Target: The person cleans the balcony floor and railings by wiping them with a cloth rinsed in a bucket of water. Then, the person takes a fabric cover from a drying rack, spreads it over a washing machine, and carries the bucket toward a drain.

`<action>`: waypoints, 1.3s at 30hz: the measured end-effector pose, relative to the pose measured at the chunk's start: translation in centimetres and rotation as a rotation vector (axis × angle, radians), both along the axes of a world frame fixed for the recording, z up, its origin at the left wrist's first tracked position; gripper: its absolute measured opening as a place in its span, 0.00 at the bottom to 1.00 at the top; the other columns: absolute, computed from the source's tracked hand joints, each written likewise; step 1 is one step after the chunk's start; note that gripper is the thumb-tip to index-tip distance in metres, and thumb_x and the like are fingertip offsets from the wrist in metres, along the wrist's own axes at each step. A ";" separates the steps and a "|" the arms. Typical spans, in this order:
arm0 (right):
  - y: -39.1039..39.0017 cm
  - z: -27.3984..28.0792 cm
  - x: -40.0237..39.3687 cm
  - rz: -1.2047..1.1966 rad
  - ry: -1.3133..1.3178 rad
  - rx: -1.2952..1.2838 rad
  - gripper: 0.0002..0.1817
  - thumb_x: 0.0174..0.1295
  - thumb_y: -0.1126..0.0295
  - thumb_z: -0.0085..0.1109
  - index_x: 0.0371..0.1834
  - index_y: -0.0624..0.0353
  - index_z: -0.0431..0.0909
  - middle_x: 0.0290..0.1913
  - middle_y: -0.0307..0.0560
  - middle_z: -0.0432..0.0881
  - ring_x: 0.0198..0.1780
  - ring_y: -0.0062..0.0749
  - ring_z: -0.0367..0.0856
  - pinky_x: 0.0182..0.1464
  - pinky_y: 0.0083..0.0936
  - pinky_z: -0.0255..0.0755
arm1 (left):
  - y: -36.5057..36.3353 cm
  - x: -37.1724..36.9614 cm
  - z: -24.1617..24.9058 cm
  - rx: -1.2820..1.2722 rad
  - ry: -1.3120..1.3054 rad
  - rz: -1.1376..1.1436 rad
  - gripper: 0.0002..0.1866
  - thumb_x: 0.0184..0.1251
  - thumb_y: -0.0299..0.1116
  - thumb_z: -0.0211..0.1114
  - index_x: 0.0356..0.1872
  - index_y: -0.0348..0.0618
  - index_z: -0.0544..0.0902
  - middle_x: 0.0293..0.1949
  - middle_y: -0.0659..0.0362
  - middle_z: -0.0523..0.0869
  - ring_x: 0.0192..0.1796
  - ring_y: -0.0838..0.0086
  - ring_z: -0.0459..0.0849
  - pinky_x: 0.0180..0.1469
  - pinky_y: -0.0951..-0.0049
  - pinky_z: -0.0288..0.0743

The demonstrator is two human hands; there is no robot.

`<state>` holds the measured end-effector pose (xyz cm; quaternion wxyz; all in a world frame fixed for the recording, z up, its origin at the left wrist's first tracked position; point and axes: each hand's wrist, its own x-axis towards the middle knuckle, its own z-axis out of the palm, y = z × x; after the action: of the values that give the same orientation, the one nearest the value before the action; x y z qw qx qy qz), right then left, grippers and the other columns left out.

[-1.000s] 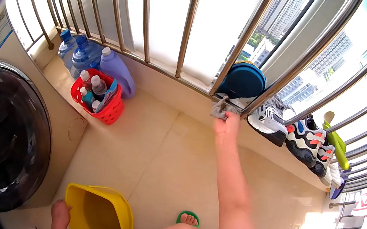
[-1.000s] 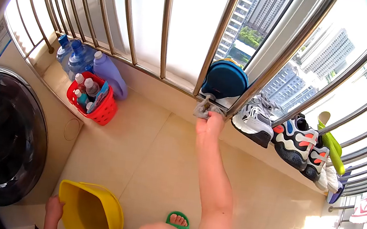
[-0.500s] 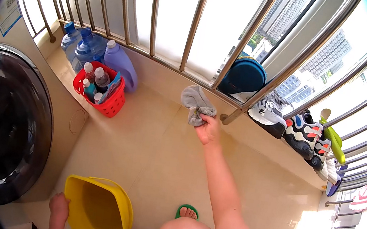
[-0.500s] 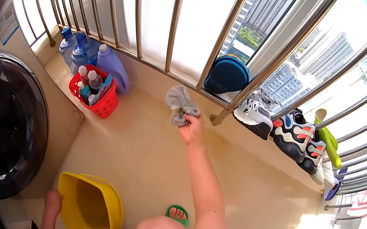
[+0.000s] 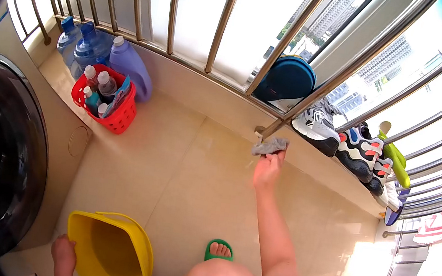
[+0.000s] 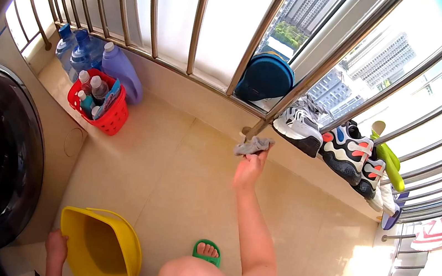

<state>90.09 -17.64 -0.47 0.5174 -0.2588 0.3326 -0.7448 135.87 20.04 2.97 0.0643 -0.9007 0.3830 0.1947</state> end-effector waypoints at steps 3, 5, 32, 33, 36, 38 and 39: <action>-4.4 2.1 1.2 -0.077 0.436 -0.183 0.37 0.57 0.79 0.46 0.72 0.68 0.44 0.68 0.56 0.59 0.66 0.44 0.63 0.67 0.38 0.57 | 0.1 0.1 0.3 0.006 -0.002 0.012 0.10 0.55 0.27 0.65 0.36 0.31 0.80 0.37 0.43 0.82 0.41 0.48 0.80 0.45 0.56 0.73; -6.1 2.3 1.6 -0.322 1.051 0.102 0.36 0.62 0.75 0.47 0.72 0.68 0.43 0.68 0.64 0.56 0.68 0.47 0.60 0.65 0.41 0.57 | 0.1 0.4 0.3 0.006 -0.010 -0.009 0.10 0.56 0.27 0.65 0.36 0.31 0.79 0.37 0.43 0.82 0.41 0.48 0.80 0.45 0.56 0.73; -5.0 -8.5 -2.9 -0.300 0.959 0.171 0.30 0.58 0.83 0.54 0.65 0.63 0.58 0.63 0.56 0.60 0.62 0.43 0.66 0.61 0.33 0.63 | 0.8 0.6 -0.5 0.052 0.020 0.020 0.05 0.53 0.20 0.61 0.31 0.30 0.80 0.30 0.40 0.81 0.37 0.47 0.80 0.39 0.57 0.72; -4.4 -8.4 -5.1 -0.166 0.786 0.096 0.26 0.58 0.82 0.55 0.61 0.63 0.64 0.60 0.53 0.63 0.58 0.41 0.71 0.56 0.31 0.69 | 0.6 0.4 0.0 0.023 0.017 0.028 0.05 0.53 0.20 0.61 0.32 0.30 0.80 0.31 0.40 0.81 0.37 0.47 0.80 0.39 0.57 0.72; -4.5 -7.2 -9.2 -0.449 0.994 -0.005 0.20 0.56 0.81 0.58 0.54 0.61 0.72 0.55 0.49 0.67 0.54 0.34 0.74 0.50 0.24 0.72 | 0.2 0.0 0.4 0.007 0.015 0.060 0.06 0.52 0.21 0.61 0.32 0.30 0.79 0.31 0.40 0.80 0.38 0.47 0.80 0.39 0.57 0.71; -5.5 -2.8 -9.0 -0.527 0.977 -0.075 0.19 0.55 0.81 0.60 0.52 0.61 0.73 0.53 0.49 0.69 0.54 0.34 0.74 0.49 0.24 0.72 | 0.6 0.3 0.5 0.011 0.012 0.086 0.06 0.52 0.21 0.61 0.32 0.29 0.79 0.31 0.40 0.80 0.38 0.47 0.80 0.40 0.57 0.71; -6.1 -2.3 -8.8 -0.552 1.070 0.068 0.19 0.52 0.82 0.60 0.49 0.61 0.74 0.53 0.48 0.71 0.53 0.36 0.74 0.50 0.26 0.72 | 0.8 0.6 0.6 0.012 0.020 0.089 0.06 0.52 0.21 0.61 0.31 0.29 0.78 0.31 0.40 0.80 0.38 0.46 0.80 0.40 0.56 0.71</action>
<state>81.26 -23.72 -2.82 0.0739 -0.4851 0.6252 -0.6069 136.43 20.81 3.55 0.0573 -0.9145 0.3419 0.2087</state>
